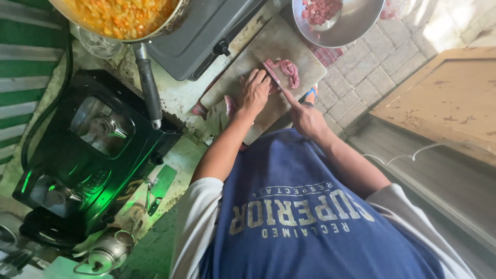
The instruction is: The person is dicing raw meat into small pieces on a wooden cutting board using a kitchen knife.
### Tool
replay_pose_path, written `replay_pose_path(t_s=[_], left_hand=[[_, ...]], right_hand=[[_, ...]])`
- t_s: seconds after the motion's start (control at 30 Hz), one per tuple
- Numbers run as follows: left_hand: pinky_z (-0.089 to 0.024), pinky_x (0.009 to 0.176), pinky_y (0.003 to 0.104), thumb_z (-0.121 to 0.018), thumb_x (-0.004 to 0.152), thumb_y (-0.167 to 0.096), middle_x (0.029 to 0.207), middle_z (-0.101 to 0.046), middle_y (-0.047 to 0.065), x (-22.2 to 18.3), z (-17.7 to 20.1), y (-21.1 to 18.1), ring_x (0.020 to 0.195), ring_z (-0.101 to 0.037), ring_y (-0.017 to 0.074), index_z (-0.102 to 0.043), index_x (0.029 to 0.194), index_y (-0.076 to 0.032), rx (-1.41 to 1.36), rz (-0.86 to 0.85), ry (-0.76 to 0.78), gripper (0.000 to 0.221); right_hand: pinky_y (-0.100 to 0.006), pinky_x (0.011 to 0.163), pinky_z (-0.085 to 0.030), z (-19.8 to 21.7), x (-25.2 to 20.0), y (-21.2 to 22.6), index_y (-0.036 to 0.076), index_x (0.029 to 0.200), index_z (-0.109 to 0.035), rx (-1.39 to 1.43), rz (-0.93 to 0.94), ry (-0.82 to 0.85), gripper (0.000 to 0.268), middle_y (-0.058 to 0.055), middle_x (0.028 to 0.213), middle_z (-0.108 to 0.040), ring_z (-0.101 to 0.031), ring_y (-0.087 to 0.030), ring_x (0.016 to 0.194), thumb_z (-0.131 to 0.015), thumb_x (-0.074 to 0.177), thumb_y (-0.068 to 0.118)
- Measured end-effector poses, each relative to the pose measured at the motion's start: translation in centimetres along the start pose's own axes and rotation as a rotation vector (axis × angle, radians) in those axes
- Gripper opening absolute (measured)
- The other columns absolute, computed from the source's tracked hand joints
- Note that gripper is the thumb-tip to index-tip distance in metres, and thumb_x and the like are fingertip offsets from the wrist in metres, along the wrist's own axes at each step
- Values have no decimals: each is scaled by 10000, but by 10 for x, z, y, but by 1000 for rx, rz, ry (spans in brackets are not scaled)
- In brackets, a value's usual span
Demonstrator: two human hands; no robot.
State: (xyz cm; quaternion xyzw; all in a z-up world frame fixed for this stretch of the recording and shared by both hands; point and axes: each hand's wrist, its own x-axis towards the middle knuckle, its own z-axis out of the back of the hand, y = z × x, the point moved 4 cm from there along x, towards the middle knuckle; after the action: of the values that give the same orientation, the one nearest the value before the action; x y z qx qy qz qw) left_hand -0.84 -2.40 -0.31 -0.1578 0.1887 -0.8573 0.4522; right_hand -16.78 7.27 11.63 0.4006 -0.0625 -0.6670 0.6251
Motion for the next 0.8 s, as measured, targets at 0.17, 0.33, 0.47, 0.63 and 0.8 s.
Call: replay_pose_path(t_s=[0.17,0.33,0.47,0.63,0.8], left_hand=[[-509,805,541,-720,830,-223,1076,-583,0,1,12,-4,1157,-547,265,-649,1016,-169,1,-23,9,206],[-505,914,464,-705,866,-200,1089,-598,50,11,43,-19,1124,-570,307,-660,1055,-102,-46,-5,17,218],[-502,914,425,-712,860,-204,1075,-593,32,8,20,-10,1123,-570,288,-657,1047,-122,-43,-11,29,212],[-494,919,374,-744,828,-217,1026,-597,15,14,4,4,1079,-581,258,-661,985,-129,-108,-55,-17,199],[-511,813,400,-754,750,-86,890,-590,59,11,67,-26,898,-612,297,-625,795,-66,-279,-89,-98,138]], right_hand=[[-583,796,-567,-9,2,-11,425,1546,-306,-68,37,-122,609,-197,740,-667,-673,-489,747,-472,989,241],[-629,734,-520,-8,-43,-40,394,1551,-296,-2,-56,12,629,-288,763,-657,-653,-516,760,-439,964,223],[-635,851,-491,-14,1,-37,498,1519,-271,91,-143,54,611,-372,902,-649,-628,-558,917,-442,974,281],[-711,1049,-275,-95,61,-129,363,1366,-594,-429,310,-127,451,-377,1509,-354,-503,-658,1158,-557,941,219],[-556,972,-487,25,-8,-2,606,1477,-251,109,-191,-17,604,-421,1209,-416,-541,-584,1114,-526,986,385]])
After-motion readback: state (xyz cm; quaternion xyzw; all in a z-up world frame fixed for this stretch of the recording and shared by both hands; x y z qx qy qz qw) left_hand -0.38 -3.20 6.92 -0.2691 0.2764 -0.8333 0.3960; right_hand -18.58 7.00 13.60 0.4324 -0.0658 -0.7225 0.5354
